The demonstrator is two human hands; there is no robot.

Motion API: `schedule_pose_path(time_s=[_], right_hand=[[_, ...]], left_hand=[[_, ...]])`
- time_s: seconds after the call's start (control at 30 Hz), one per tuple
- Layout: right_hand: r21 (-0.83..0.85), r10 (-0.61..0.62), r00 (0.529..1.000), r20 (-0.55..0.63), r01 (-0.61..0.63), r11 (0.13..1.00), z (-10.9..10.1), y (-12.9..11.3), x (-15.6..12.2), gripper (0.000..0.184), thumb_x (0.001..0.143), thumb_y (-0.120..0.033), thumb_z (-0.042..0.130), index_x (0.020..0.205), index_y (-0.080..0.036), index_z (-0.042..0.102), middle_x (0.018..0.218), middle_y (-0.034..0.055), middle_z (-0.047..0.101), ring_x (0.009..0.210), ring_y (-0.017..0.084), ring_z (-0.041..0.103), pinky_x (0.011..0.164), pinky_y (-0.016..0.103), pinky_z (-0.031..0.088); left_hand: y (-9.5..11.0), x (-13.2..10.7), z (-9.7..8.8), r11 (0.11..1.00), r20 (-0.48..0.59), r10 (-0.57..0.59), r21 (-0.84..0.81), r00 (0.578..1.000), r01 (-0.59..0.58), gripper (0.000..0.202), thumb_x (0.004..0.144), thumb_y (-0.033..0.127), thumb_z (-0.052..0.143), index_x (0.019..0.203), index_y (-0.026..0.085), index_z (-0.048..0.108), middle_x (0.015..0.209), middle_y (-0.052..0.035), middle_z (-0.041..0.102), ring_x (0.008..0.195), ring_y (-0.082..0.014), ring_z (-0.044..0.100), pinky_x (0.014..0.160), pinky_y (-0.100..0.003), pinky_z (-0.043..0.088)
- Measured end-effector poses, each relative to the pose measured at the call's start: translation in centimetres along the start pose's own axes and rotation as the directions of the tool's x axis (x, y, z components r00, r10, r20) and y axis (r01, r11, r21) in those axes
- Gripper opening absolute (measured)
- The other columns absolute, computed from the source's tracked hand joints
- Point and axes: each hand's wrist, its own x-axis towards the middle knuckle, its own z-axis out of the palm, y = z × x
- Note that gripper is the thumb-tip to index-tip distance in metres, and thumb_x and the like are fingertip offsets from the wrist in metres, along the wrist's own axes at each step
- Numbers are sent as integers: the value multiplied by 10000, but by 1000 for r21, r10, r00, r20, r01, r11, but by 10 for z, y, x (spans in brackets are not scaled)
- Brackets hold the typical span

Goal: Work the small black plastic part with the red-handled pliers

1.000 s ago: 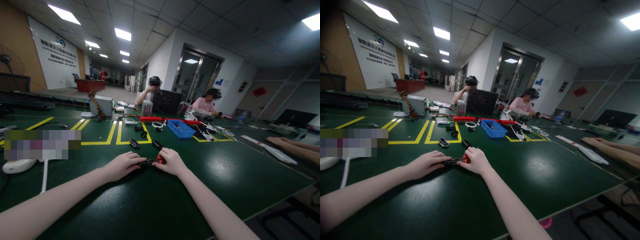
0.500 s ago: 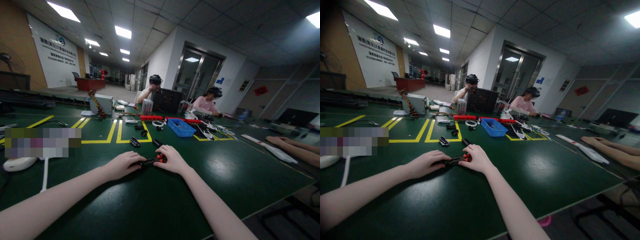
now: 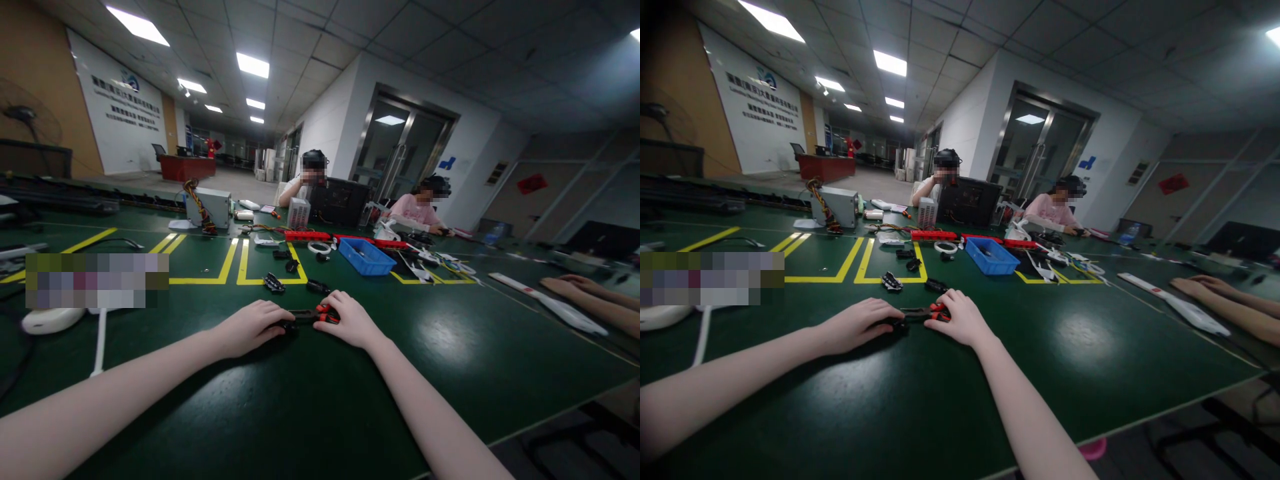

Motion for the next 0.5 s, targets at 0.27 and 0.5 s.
schedule_pose_path(time_s=[0.27,0.5], right_hand=[[-106,-23,999,-36,19,994,-5,7,-4,352,769,-534,636,856,-199,569,890,34,537,820,181,508,685,295,402],[-87,-30,991,-127,19,996,-9,7,-5,313,781,-485,636,862,-197,543,872,35,542,816,180,512,685,283,406]], left_hand=[[1,-1,-1,999,-3,-48,-20,999,48,296,930,209,507,1226,222,521,1149,-49,624,1053,-195,571,933,-372,444],[-5,0,3,994,-22,-73,-86,997,71,331,895,205,554,1225,224,544,1154,-59,622,1063,-205,572,936,-377,458]])
